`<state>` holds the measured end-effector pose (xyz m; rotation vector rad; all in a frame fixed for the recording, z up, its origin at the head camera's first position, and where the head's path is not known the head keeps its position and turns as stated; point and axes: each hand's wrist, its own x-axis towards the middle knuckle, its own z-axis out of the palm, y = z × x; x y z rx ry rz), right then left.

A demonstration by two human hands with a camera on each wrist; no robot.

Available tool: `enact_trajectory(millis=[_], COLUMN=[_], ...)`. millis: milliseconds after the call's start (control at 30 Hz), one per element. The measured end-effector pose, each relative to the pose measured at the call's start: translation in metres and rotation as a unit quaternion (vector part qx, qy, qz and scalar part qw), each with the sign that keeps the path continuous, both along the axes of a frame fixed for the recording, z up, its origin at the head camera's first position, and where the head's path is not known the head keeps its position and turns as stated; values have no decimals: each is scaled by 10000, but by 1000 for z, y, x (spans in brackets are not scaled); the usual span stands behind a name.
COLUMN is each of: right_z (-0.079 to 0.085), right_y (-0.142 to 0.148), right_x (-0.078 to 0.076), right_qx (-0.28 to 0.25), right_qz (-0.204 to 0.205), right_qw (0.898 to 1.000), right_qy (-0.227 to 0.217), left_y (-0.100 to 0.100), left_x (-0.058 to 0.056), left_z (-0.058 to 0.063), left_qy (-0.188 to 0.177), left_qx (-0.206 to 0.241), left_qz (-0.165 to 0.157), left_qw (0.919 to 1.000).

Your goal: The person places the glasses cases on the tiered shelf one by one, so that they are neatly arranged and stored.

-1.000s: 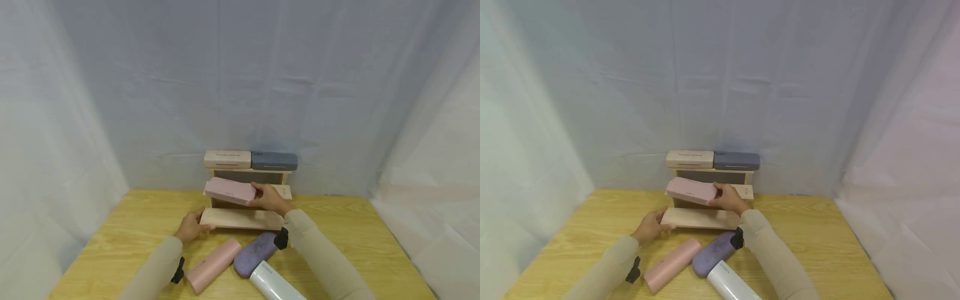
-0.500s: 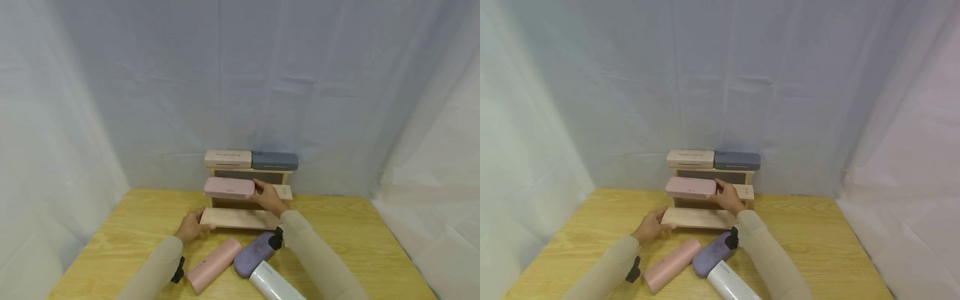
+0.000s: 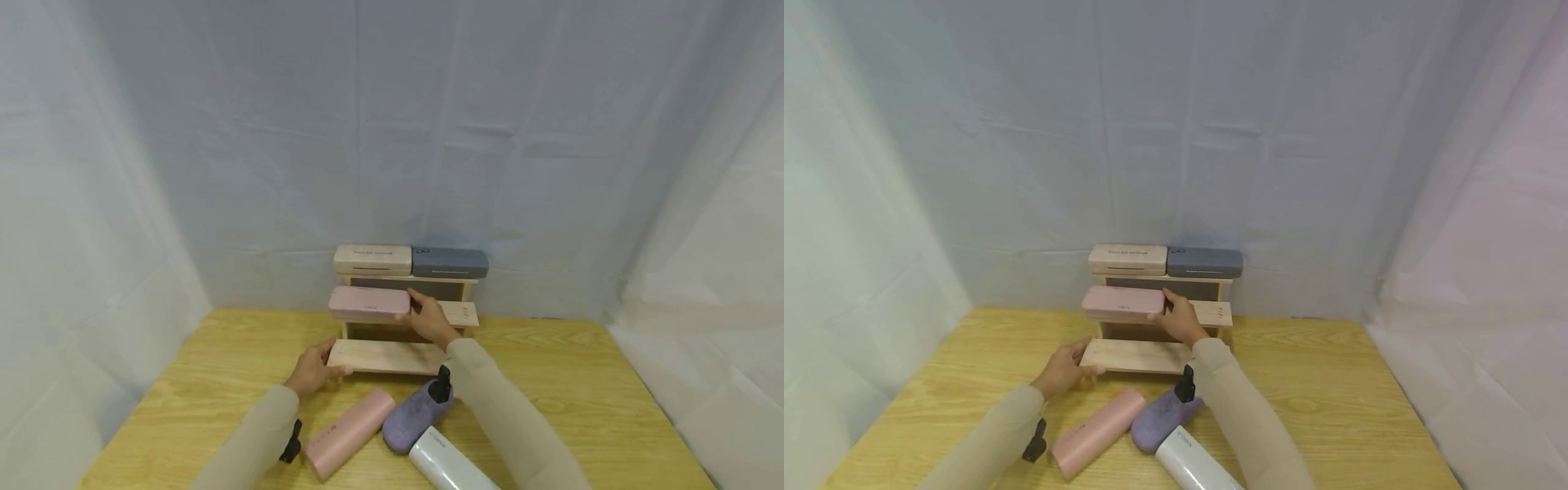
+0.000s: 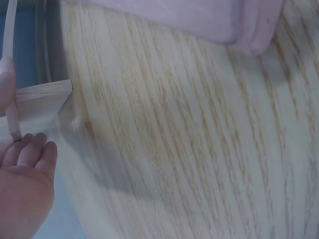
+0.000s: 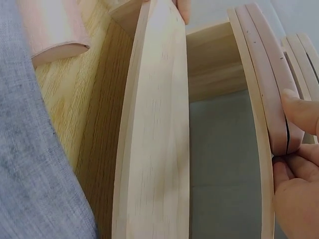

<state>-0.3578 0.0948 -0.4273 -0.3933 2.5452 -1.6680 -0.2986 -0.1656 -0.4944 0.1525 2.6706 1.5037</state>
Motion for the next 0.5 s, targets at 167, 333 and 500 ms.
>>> enact_trajectory(millis=[167,333,500], right_z=[1,1,-1], right_y=[-3,-4,-4], right_x=[0,1,1], right_qx=[-64,-64,-12], right_qz=[-48,-79,-100], right_qw=[10000,9999,9999], right_qy=[-36,-48,-39], left_y=[0,0,1], left_x=[0,-1,0], left_z=[1,-1,-3], left_qy=[-27,-5,-30], left_qx=[80,114,116], left_qz=[34,16,19], left_qw=[10000,9999,9999])
